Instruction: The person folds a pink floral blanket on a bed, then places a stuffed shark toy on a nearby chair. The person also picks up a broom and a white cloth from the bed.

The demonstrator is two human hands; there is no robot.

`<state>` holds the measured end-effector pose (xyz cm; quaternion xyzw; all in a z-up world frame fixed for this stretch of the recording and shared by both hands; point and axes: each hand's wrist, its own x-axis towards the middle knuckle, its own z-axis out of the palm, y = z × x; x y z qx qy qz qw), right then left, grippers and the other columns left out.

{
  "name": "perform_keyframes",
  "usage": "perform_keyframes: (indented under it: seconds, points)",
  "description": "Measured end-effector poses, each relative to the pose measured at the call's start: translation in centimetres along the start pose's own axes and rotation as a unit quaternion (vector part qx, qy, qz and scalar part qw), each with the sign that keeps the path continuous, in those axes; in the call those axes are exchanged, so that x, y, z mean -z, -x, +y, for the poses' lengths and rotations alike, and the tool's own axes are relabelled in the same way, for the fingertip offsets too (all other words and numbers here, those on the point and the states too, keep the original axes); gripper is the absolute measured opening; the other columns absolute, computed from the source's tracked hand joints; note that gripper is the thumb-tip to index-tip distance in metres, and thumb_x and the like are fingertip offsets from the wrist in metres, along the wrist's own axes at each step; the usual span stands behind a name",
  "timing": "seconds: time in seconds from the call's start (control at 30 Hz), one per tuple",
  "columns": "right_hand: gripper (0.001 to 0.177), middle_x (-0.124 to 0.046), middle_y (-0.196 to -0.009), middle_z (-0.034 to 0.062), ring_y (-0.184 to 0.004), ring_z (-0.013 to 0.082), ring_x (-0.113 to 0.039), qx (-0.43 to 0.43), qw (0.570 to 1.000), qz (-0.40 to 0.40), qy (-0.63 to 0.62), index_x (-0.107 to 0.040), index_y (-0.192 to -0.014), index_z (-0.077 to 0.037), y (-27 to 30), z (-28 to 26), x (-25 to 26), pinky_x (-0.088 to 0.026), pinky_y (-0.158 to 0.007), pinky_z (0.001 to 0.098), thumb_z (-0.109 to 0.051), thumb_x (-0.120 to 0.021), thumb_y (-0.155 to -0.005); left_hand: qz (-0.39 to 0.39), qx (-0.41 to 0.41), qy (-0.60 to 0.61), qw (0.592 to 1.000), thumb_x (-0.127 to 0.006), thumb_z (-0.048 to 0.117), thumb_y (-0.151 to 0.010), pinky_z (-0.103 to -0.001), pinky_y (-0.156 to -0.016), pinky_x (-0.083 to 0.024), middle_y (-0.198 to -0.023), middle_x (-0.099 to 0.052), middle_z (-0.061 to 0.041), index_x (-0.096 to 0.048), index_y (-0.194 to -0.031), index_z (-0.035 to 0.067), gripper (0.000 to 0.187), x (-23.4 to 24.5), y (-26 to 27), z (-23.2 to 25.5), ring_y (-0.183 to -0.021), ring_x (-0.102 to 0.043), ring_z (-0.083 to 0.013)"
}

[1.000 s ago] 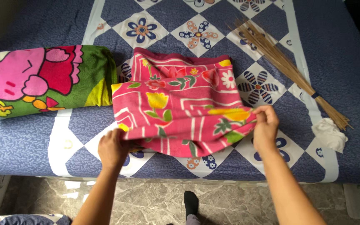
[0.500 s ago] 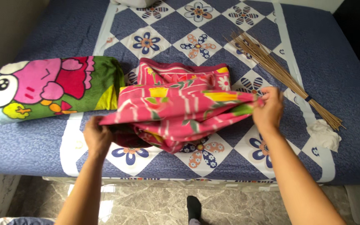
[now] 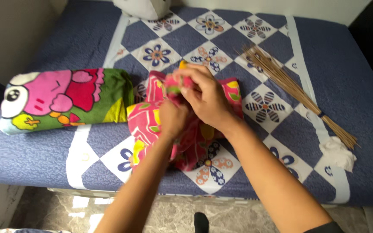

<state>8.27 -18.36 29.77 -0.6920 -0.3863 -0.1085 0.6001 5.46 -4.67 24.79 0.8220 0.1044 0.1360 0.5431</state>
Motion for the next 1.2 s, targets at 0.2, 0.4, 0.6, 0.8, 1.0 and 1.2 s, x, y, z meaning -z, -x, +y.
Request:
perform_keyframes:
  seconds: [0.2,0.4,0.6,0.8,1.0,1.2]
  points:
    - [0.048,-0.066,-0.117,0.0140,-0.097,0.0210,-0.068,-0.273,0.956,0.055,0.098,-0.054,-0.131,-0.004,5.4,8.0,2.5,-0.058,-0.086,0.0349,-0.016,-0.075,-0.090,0.061,0.140,0.278,0.948,-0.055,0.022,-0.089,-0.040,-0.071,-0.060,-0.085,-0.071,-0.010,-0.071,-0.108,0.002,0.032,7.2,-9.5,-0.1,-0.076,-0.070,-0.0220]
    - [0.124,-0.039,-0.147,0.0286,-0.137,0.0360,-0.040,-0.285,0.956,-0.063,0.022,-0.018,-0.146,0.011,11.4,11.2,-6.7,-0.037,-0.112,0.0451,-0.043,-0.098,-0.068,0.105,0.211,0.440,0.866,-0.051,0.022,-0.093,-0.036,-0.057,-0.051,-0.073,-0.055,-0.004,-0.064,-0.101,0.005,0.023,9.8,-17.4,-1.5,-0.059,-0.053,-0.0165]
    - [0.126,-0.043,-0.147,0.0312,-0.136,0.0423,-0.046,-0.253,0.951,0.095,0.148,-0.030,-0.148,0.006,7.3,8.2,-17.8,-0.039,-0.112,0.0462,-0.056,-0.093,-0.058,0.125,0.186,0.512,0.829,-0.049,0.022,-0.092,-0.042,-0.067,-0.048,-0.087,-0.055,-0.008,-0.062,-0.110,0.004,0.029,9.2,-26.1,0.0,-0.072,-0.053,-0.0214]
    - [0.095,-0.066,-0.124,0.0259,-0.116,0.0430,-0.063,-0.377,0.850,0.174,0.326,-0.045,-0.147,-0.005,2.1,11.3,-21.4,-0.047,-0.100,0.0538,-0.046,-0.082,-0.069,0.066,0.137,0.584,0.798,-0.047,0.027,-0.092,-0.050,-0.081,-0.045,-0.104,-0.056,-0.011,-0.059,-0.119,0.005,0.037,11.7,-36.1,6.9,-0.091,-0.053,-0.0271]
    - [0.032,-0.075,-0.078,0.0178,-0.074,0.0364,-0.076,-0.425,0.836,0.164,0.306,-0.076,-0.092,-0.005,-0.9,19.0,-9.6,-0.059,-0.063,0.0491,-0.032,-0.081,-0.076,-0.012,0.086,0.616,0.783,-0.046,0.032,-0.092,-0.058,-0.095,-0.041,-0.122,-0.056,-0.014,-0.056,-0.128,0.006,0.045,19.7,-42.6,8.3,-0.110,-0.053,-0.0327]
    - [0.025,-0.072,-0.082,0.0174,-0.077,0.0399,-0.071,-0.322,0.767,0.222,0.509,-0.072,-0.083,-0.011,-11.7,18.2,15.8,-0.055,-0.069,0.0518,-0.034,-0.082,-0.078,-0.030,0.059,0.621,0.781,-0.045,0.037,-0.092,-0.066,-0.108,-0.037,-0.139,-0.057,-0.017,-0.052,-0.138,0.007,0.055,21.5,-45.7,10.5,-0.128,-0.053,-0.0384]
